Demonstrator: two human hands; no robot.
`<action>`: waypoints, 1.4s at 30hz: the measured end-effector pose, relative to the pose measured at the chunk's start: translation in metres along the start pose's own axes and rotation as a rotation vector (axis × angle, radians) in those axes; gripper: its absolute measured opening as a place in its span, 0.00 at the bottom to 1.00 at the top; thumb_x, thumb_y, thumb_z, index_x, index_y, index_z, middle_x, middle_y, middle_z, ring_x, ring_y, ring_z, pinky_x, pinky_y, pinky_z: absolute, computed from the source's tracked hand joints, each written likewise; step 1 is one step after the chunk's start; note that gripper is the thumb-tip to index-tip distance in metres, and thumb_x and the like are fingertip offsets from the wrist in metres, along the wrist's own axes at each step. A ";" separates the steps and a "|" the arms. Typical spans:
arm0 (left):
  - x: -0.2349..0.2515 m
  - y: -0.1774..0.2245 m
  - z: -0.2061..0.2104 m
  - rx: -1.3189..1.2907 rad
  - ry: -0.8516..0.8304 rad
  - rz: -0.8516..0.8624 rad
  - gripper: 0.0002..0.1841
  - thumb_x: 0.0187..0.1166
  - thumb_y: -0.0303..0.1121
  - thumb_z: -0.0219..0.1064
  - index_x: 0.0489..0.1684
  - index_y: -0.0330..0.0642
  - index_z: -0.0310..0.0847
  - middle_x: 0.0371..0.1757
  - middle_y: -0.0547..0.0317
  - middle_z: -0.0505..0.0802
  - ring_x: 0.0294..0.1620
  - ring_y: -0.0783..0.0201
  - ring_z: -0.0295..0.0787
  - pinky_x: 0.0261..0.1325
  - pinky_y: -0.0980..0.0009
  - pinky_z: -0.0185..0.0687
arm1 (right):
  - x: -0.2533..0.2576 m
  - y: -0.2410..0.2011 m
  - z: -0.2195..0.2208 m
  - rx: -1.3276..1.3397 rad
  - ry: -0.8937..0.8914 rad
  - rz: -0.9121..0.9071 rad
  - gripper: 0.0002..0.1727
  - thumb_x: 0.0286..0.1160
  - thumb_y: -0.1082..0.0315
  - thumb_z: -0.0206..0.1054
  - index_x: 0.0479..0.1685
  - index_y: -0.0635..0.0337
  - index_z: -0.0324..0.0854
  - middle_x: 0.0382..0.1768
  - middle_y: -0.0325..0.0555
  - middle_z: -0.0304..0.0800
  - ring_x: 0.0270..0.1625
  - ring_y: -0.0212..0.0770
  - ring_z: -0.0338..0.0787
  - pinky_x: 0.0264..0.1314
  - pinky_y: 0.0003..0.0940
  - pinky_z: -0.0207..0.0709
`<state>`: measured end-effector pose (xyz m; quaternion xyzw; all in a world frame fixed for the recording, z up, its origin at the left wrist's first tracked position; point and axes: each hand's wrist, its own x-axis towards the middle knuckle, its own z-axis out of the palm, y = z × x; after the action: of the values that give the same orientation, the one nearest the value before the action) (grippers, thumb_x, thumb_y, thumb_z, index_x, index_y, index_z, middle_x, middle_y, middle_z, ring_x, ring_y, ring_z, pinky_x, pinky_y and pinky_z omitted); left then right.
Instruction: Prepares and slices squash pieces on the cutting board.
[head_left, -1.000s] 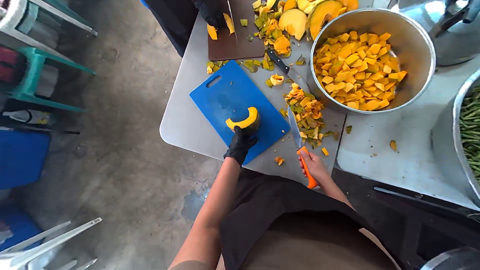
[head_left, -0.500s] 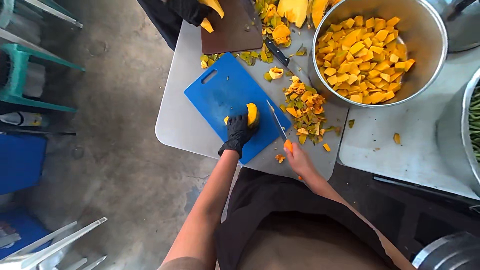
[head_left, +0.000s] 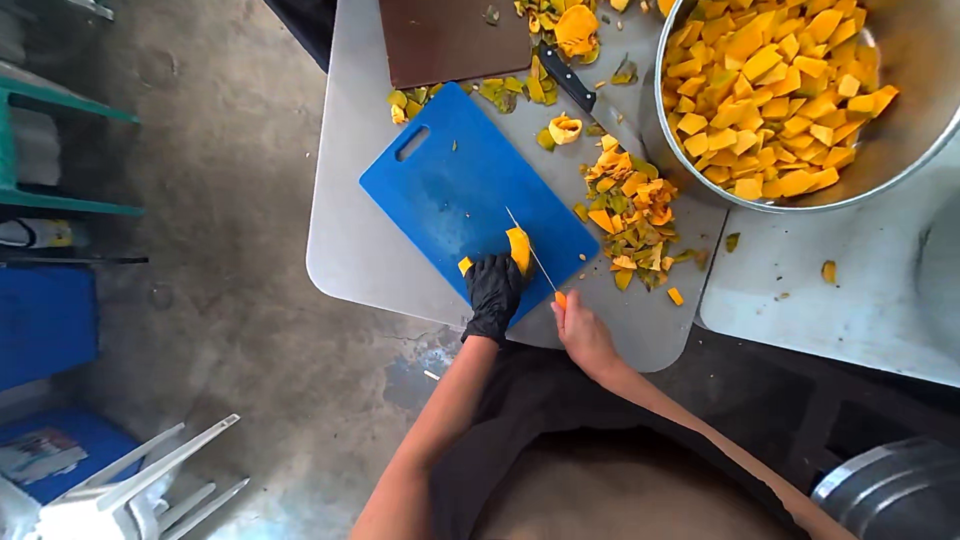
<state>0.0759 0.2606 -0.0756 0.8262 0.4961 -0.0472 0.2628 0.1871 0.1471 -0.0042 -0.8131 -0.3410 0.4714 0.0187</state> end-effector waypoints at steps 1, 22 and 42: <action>0.001 0.001 0.000 -0.002 -0.008 -0.012 0.22 0.90 0.37 0.48 0.62 0.33 0.86 0.59 0.36 0.90 0.65 0.38 0.84 0.72 0.39 0.68 | 0.002 -0.004 0.003 -0.027 -0.008 0.020 0.28 0.97 0.55 0.43 0.76 0.73 0.66 0.51 0.67 0.90 0.58 0.63 0.93 0.61 0.54 0.83; -0.003 -0.003 0.006 -0.029 0.111 0.049 0.22 0.83 0.35 0.50 0.57 0.34 0.91 0.52 0.39 0.94 0.56 0.40 0.90 0.64 0.42 0.75 | 0.053 0.028 0.004 0.114 0.103 -0.015 0.27 0.95 0.56 0.49 0.68 0.78 0.73 0.40 0.68 0.91 0.44 0.66 0.94 0.51 0.59 0.84; -0.003 -0.005 0.009 -0.008 0.140 0.066 0.24 0.83 0.36 0.47 0.55 0.34 0.90 0.49 0.40 0.94 0.53 0.40 0.91 0.61 0.42 0.75 | 0.083 -0.003 -0.033 -0.144 -0.030 -0.053 0.28 0.93 0.50 0.53 0.63 0.72 0.78 0.44 0.69 0.91 0.53 0.70 0.93 0.54 0.63 0.82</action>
<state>0.0715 0.2561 -0.0840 0.8423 0.4859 0.0214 0.2324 0.2382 0.2066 -0.0469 -0.7959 -0.3956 0.4571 -0.0323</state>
